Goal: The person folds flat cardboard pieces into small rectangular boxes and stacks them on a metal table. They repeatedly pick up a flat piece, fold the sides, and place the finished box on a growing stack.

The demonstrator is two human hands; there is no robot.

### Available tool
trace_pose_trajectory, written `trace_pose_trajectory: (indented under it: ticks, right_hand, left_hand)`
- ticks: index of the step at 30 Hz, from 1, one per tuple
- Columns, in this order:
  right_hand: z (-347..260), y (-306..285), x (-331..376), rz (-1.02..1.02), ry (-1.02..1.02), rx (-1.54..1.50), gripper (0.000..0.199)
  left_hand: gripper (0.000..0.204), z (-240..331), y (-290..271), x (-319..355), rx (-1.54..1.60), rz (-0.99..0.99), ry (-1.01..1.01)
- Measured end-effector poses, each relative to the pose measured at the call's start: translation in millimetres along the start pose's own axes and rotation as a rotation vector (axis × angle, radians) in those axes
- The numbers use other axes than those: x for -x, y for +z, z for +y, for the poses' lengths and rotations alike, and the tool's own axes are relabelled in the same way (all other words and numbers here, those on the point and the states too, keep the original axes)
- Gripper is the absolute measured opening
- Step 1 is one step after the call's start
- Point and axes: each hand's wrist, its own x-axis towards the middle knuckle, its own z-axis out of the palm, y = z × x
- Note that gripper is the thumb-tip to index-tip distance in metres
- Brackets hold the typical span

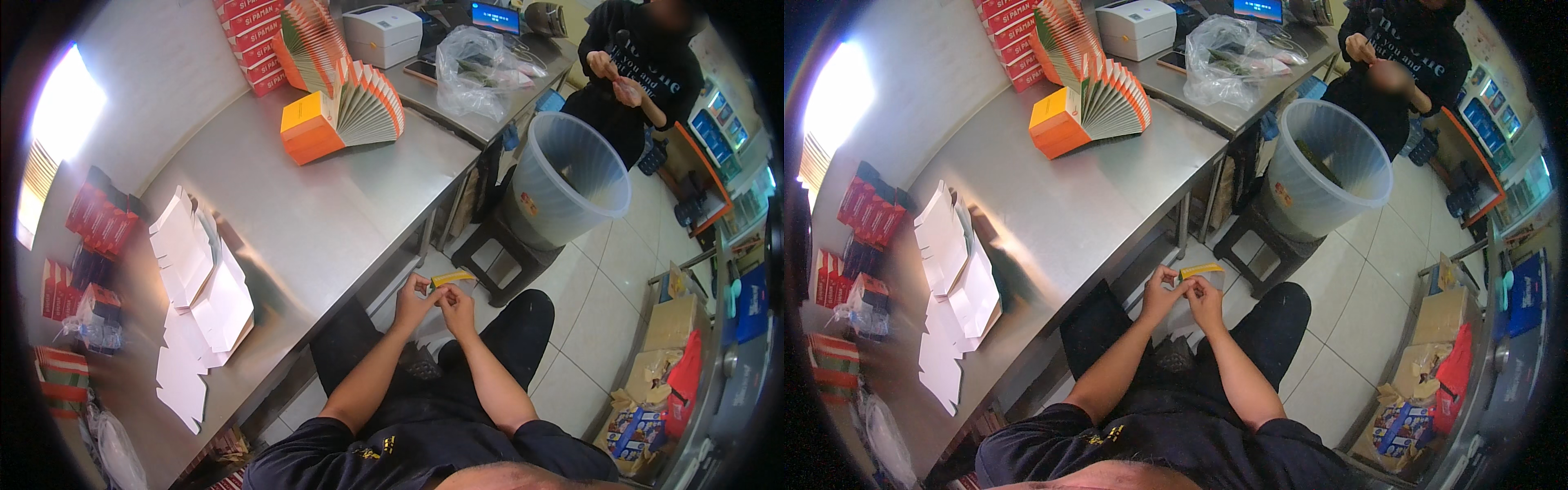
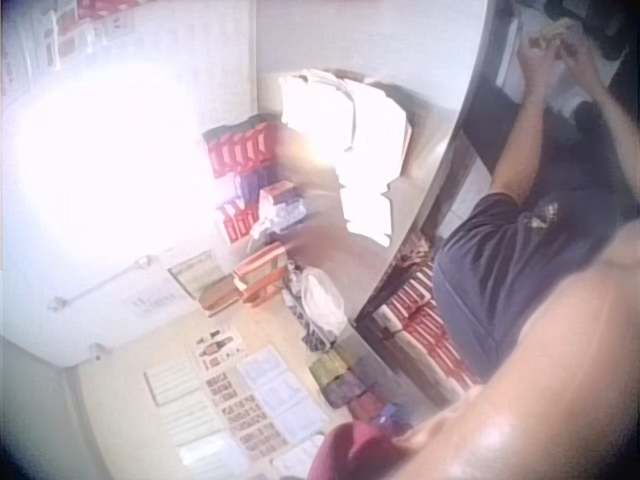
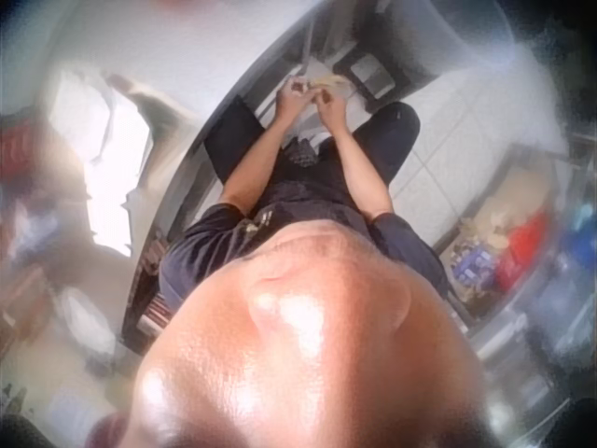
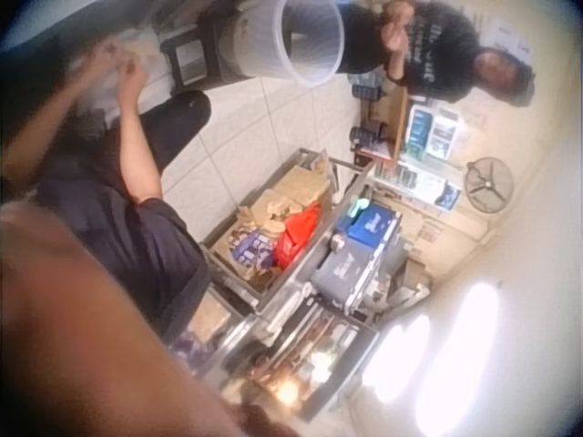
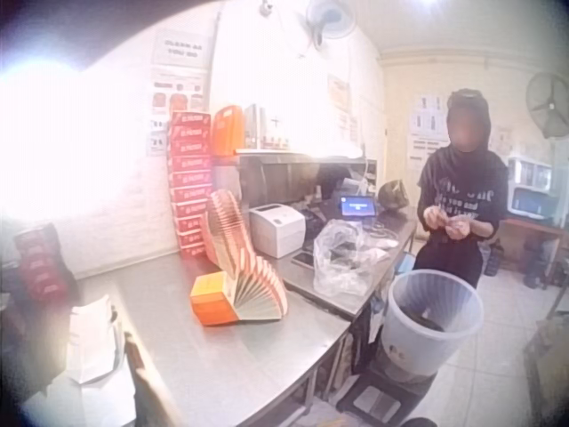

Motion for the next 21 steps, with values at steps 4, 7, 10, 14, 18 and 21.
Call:
trace_pose_trajectory:
  ticks: [4,7,10,14,18,21]
  right_hand:
    - [20.4,-1.6,-4.5,-0.063,0.127,-0.109,0.018]
    - [23.2,-0.8,-9.2,-0.091,0.157,-0.205,0.018]
    - [30.6,0.6,-9.9,-0.08,0.173,-0.285,0.018]
    - [38.5,1.2,-11.2,-0.06,0.152,-0.325,0.017]
    - [22.6,2.0,-7.3,0.031,0.12,0.009,0.022]
    - [10.9,2.7,-10.3,-0.126,0.423,0.159,0.033]
  left_hand:
    - [0.031,-6.1,-1.8,0.0,-0.017,-0.008,-0.004]
    - [0.024,-0.3,-4.2,-2.0,0.002,-0.029,-0.002]
    - [0.022,-2.4,-3.0,-2.3,-0.011,-0.034,0.06]
    - [0.02,-2.1,-4.2,-4.8,-0.042,-0.063,0.096]
    - [0.023,3.0,-7.6,-1.6,-0.032,-0.068,0.092]
    - [0.036,-3.5,-7.4,-4.7,-0.184,0.099,0.269]
